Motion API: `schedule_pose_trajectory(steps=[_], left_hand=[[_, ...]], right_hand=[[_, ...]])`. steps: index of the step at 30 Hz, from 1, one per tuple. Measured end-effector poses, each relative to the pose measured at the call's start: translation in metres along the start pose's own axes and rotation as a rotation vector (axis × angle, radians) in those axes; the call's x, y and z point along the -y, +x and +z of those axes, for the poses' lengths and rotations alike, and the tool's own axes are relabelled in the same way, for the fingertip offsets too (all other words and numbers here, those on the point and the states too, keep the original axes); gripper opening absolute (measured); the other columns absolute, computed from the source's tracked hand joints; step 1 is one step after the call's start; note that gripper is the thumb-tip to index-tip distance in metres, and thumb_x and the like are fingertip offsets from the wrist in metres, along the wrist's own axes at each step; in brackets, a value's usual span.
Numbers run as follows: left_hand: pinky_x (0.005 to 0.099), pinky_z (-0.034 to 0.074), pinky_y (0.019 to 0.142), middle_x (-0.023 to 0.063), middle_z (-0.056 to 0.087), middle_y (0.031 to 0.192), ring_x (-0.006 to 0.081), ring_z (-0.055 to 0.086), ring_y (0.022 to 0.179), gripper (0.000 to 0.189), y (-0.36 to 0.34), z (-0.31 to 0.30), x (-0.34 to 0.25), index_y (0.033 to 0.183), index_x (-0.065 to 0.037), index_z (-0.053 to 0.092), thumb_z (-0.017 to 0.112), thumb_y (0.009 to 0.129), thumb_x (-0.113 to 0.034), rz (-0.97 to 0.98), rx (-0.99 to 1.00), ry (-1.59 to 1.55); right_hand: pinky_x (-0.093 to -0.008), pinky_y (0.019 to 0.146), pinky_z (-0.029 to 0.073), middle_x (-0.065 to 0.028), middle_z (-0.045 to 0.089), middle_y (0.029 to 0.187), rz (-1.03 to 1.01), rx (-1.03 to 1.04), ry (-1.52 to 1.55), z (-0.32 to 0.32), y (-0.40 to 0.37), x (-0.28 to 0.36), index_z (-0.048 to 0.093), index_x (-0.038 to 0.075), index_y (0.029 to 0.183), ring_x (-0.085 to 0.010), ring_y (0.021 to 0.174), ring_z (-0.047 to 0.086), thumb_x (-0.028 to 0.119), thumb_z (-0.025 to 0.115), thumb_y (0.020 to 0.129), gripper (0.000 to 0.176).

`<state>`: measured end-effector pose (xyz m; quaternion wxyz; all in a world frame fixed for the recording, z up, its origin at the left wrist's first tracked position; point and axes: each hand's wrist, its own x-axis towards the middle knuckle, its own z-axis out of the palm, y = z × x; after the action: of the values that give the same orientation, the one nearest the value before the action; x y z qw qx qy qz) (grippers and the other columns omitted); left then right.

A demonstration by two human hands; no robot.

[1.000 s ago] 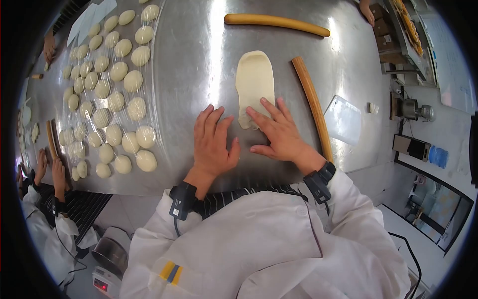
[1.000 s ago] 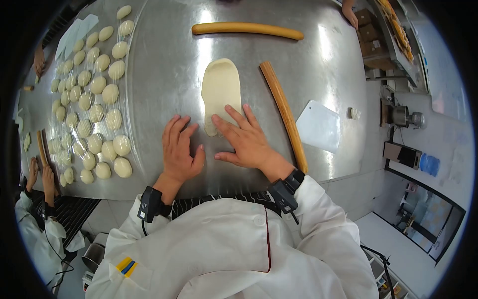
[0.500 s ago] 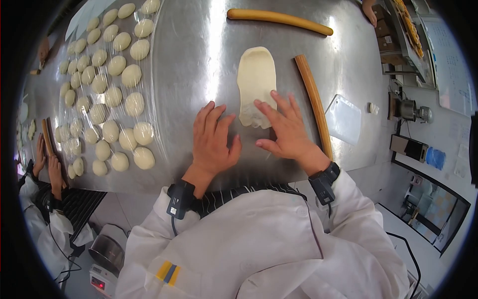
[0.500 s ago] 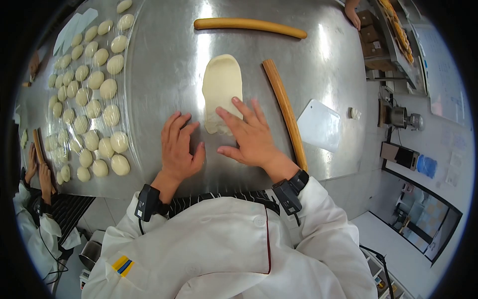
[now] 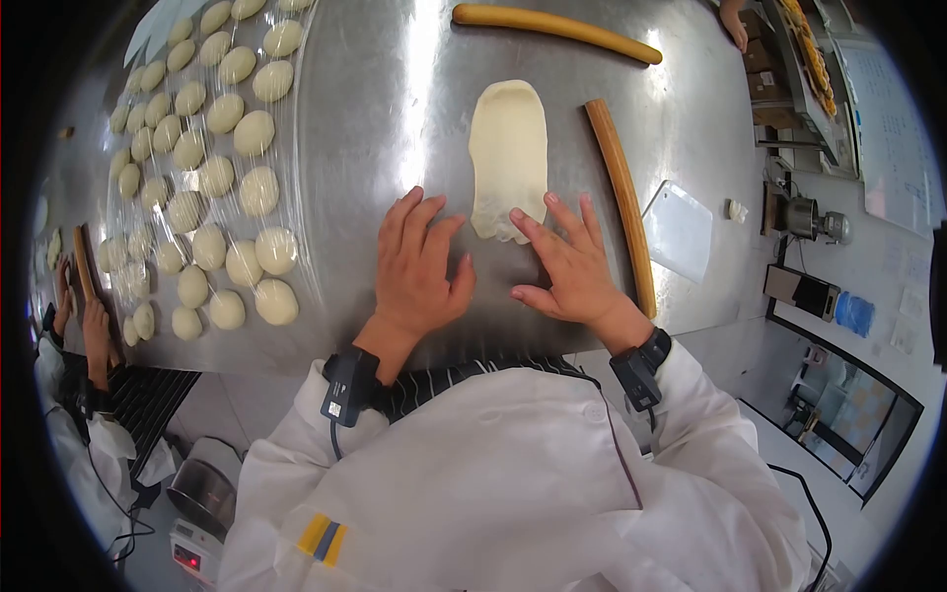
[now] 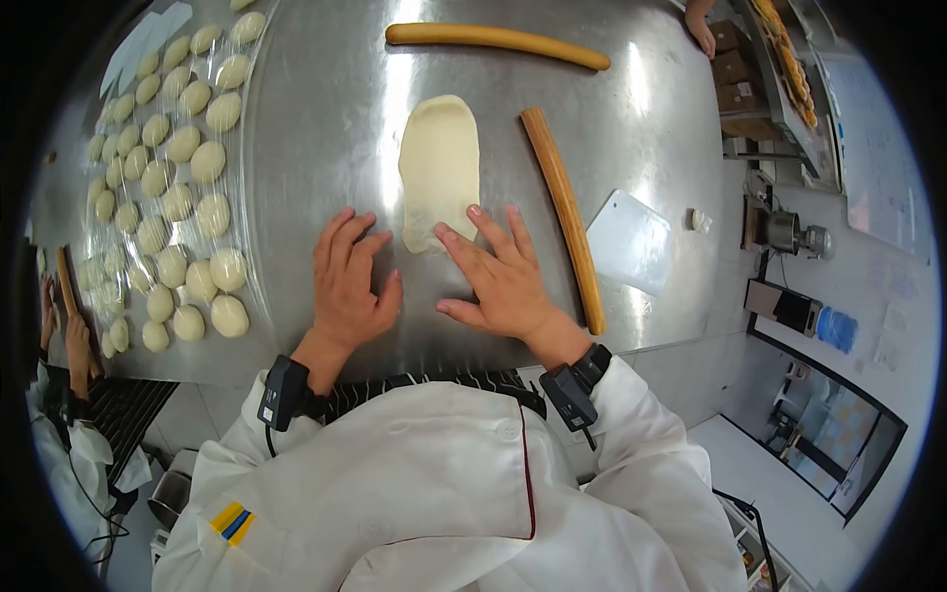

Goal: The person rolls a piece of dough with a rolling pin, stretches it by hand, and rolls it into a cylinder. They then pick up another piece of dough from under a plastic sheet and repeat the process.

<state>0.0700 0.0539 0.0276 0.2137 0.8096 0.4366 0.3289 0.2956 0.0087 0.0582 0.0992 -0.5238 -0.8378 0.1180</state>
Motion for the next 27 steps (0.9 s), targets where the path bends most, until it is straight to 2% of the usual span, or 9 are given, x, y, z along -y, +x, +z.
schedule_pose_trajectory(steps=[8,11,14,16,20,23,25,27], left_hand=[[0.0476,0.035,0.106,0.0172,0.055,0.125,0.0396,0.046,0.126,0.043,-0.001,0.002,0.001,0.110,-0.003,0.061,0.067,0.069,-0.011,0.012,0.000,0.012],[0.0476,0.035,0.106,0.0169,0.055,0.125,0.0392,0.046,0.126,0.042,0.000,0.001,0.001,0.110,-0.003,0.061,0.067,0.069,-0.011,0.004,0.008,0.012],[0.0476,0.035,0.106,0.0167,0.055,0.125,0.0389,0.046,0.126,0.041,0.000,0.001,0.001,0.109,-0.004,0.062,0.067,0.069,-0.011,0.004,0.010,0.011],[0.0473,0.035,0.106,0.0164,0.055,0.125,0.0386,0.046,0.126,0.040,0.000,0.001,0.001,0.108,-0.004,0.062,0.068,0.069,-0.011,0.005,0.008,0.019],[0.0470,0.035,0.106,0.0160,0.055,0.124,0.0384,0.046,0.126,0.040,-0.001,0.001,0.001,0.107,-0.004,0.063,0.068,0.069,-0.011,-0.005,0.004,0.011],[0.0469,0.035,0.106,0.0156,0.055,0.124,0.0382,0.046,0.126,0.039,-0.001,0.002,0.001,0.107,-0.004,0.063,0.068,0.069,-0.010,-0.001,-0.002,0.015],[0.0469,0.035,0.106,0.0153,0.055,0.124,0.0381,0.046,0.126,0.039,-0.001,0.002,0.000,0.106,-0.005,0.063,0.068,0.069,-0.010,-0.006,-0.004,0.016],[0.0469,0.036,0.106,0.0152,0.055,0.124,0.0381,0.046,0.126,0.038,-0.002,0.002,0.001,0.106,-0.005,0.063,0.068,0.069,-0.010,-0.001,-0.006,0.017]], right_hand=[[-0.0566,0.117,0.014,-0.0022,0.061,0.128,0.005,0.047,0.002,-0.001,0.002,-0.001,0.049,0.011,0.140,-0.0278,0.140,0.034,0.055,0.068,0.077,0.078],[-0.0567,0.117,0.014,-0.0028,0.062,0.127,0.016,0.009,0.096,-0.003,0.006,-0.003,0.049,0.011,0.140,-0.0283,0.140,0.035,0.054,0.069,0.077,0.078],[-0.0560,0.117,0.014,-0.0036,0.062,0.126,0.015,0.093,0.053,-0.006,0.006,-0.003,0.050,0.011,0.139,-0.0286,0.140,0.035,0.053,0.070,0.077,0.077],[-0.0562,0.117,0.013,-0.0048,0.062,0.126,0.015,0.038,0.098,-0.004,0.002,-0.003,0.049,0.011,0.139,-0.0293,0.140,0.034,0.053,0.070,0.077,0.078],[-0.0559,0.117,0.013,-0.0051,0.062,0.126,-0.016,0.068,0.022,0.000,-0.003,0.002,0.050,0.011,0.139,-0.0300,0.140,0.034,0.053,0.070,0.078,0.077],[-0.0564,0.117,0.014,-0.0055,0.062,0.126,0.069,0.026,0.068,-0.003,0.003,0.006,0.050,0.011,0.139,-0.0307,0.139,0.035,0.052,0.070,0.078,0.076],[-0.0566,0.117,0.014,-0.0059,0.061,0.127,0.058,-0.135,0.083,0.001,0.004,0.004,0.050,0.011,0.139,-0.0313,0.138,0.036,0.051,0.070,0.078,0.075],[-0.0568,0.117,0.015,-0.0062,0.060,0.128,0.031,-0.058,0.069,0.007,0.000,0.005,0.050,0.011,0.139,-0.0320,0.138,0.036,0.051,0.070,0.078,0.076]])
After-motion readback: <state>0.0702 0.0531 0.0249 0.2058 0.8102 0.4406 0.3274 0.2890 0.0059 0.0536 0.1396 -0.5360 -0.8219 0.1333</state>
